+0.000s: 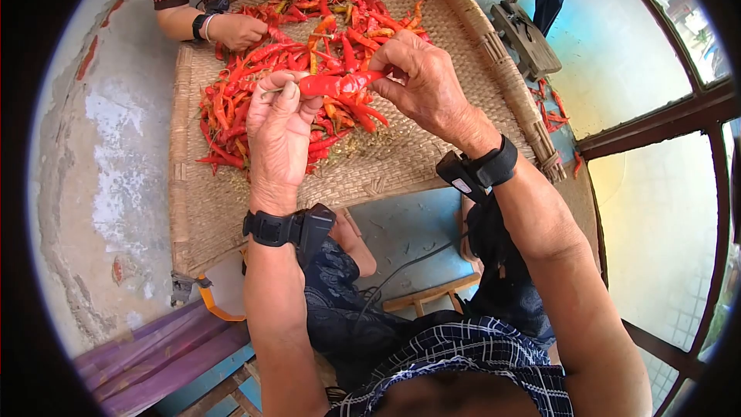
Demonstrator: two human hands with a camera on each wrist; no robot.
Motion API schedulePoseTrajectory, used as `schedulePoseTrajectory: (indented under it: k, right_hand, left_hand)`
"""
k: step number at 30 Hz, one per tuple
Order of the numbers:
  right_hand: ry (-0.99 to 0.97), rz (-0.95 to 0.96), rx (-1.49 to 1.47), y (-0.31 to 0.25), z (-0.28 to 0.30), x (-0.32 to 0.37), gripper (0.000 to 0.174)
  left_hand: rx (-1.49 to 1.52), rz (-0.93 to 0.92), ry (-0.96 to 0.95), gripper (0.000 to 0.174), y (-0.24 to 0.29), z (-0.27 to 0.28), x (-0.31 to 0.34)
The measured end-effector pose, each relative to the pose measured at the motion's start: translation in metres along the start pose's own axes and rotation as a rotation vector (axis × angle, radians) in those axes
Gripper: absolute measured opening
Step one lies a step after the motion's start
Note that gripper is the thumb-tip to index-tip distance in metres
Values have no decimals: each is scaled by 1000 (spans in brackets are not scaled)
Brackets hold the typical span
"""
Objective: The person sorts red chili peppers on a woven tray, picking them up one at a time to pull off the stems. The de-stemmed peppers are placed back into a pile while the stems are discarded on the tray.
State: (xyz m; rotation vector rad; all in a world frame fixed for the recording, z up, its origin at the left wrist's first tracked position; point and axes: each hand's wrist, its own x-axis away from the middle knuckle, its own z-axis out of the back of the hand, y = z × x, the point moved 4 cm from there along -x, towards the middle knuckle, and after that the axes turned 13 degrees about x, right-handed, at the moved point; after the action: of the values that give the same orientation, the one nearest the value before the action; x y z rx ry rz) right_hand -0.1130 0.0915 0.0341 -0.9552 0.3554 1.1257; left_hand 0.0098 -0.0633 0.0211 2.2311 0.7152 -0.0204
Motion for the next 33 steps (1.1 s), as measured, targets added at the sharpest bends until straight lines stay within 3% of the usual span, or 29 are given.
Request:
schedulePoseTrajectory:
  k: [8, 17, 19, 20, 22, 24, 25, 26, 28, 33]
  right_hand:
    - [73, 45, -15, -4, 2, 2, 24]
    - [79, 36, 3, -5, 3, 1, 22]
    - [50, 38, 30, -4, 0, 1, 21]
    - [81, 27, -27, -3, -1, 0, 20]
    - [41, -223, -225, 5, 0, -1, 21]
    - [112, -350, -300, 20, 0, -1, 19]
    - [158, -459, -410, 28, 3, -1, 18]
    - [172, -466, -390, 32, 7, -4, 18]
    - [406, -582, -771, 50, 16, -5, 16]
    - [669, -651, -899, 79, 49, 0, 15]
  left_hand:
    - [64, 27, -47, 15, -3, 4, 1]
    - [63, -55, 28, 17, -2, 7, 1]
    - [6, -92, 28, 20, -1, 8, -1]
    - [-5, -59, 22, 31, 0, 10, -3]
    - [-74, -26, 81, 40, -1, -1, -3]
    - [-181, 85, 182, 46, -8, 9, -2]
    - [-249, 129, 219, 40, -14, 12, -1]
    - [-239, 142, 201, 40, -18, 15, -3]
    - [-292, 227, 132, 35, -27, 11, -6]
    - [-418, 285, 64, 29, -47, -1, -5]
